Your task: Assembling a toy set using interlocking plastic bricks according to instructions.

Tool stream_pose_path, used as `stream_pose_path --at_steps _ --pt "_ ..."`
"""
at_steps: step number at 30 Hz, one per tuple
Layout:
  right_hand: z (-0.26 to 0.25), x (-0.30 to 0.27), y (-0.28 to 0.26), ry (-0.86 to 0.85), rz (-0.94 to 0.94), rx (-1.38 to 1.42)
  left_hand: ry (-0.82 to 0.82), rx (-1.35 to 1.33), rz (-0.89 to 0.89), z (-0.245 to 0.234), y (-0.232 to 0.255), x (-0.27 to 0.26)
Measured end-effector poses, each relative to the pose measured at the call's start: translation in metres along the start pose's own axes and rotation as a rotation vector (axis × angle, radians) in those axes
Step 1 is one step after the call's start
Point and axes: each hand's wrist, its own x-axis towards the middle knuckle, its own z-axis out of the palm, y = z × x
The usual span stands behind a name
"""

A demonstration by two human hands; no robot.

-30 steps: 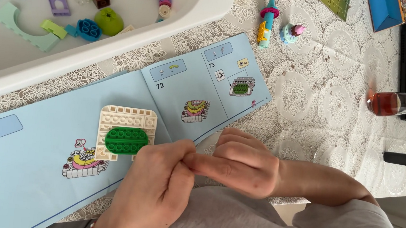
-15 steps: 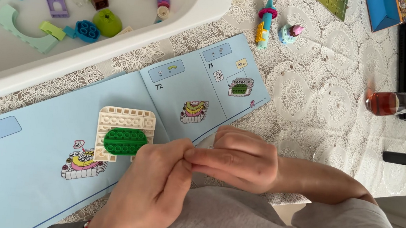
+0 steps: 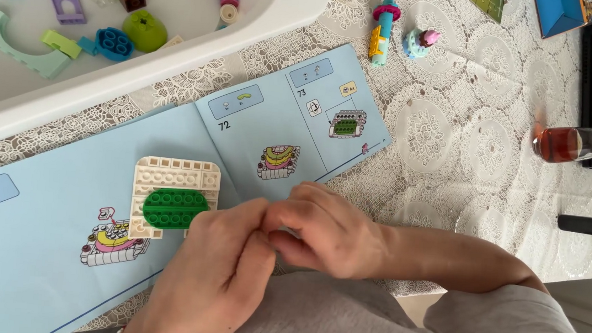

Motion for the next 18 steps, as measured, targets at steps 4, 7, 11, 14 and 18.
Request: stream_pose_path --at_steps 4,7,11,14,18 --pt "0.008 -0.004 -0.006 -0.035 0.076 -0.090 0.001 0.039 -0.043 0.001 -0.002 0.002" --pt "0.012 -0.006 -0.008 -0.047 0.102 -0.111 0.013 0.066 -0.045 0.005 -0.002 0.002" --pt "0.015 -0.007 -0.012 -0.036 0.127 -0.190 0.016 0.087 -0.023 0.009 -0.005 0.001" --pt "0.014 -0.009 -0.013 -0.036 0.105 -0.206 0.005 0.085 -0.046 0.011 -0.006 0.000" --pt "0.010 -0.008 -0.010 -0.055 0.081 -0.205 0.030 0.116 -0.011 0.013 -0.010 -0.002"
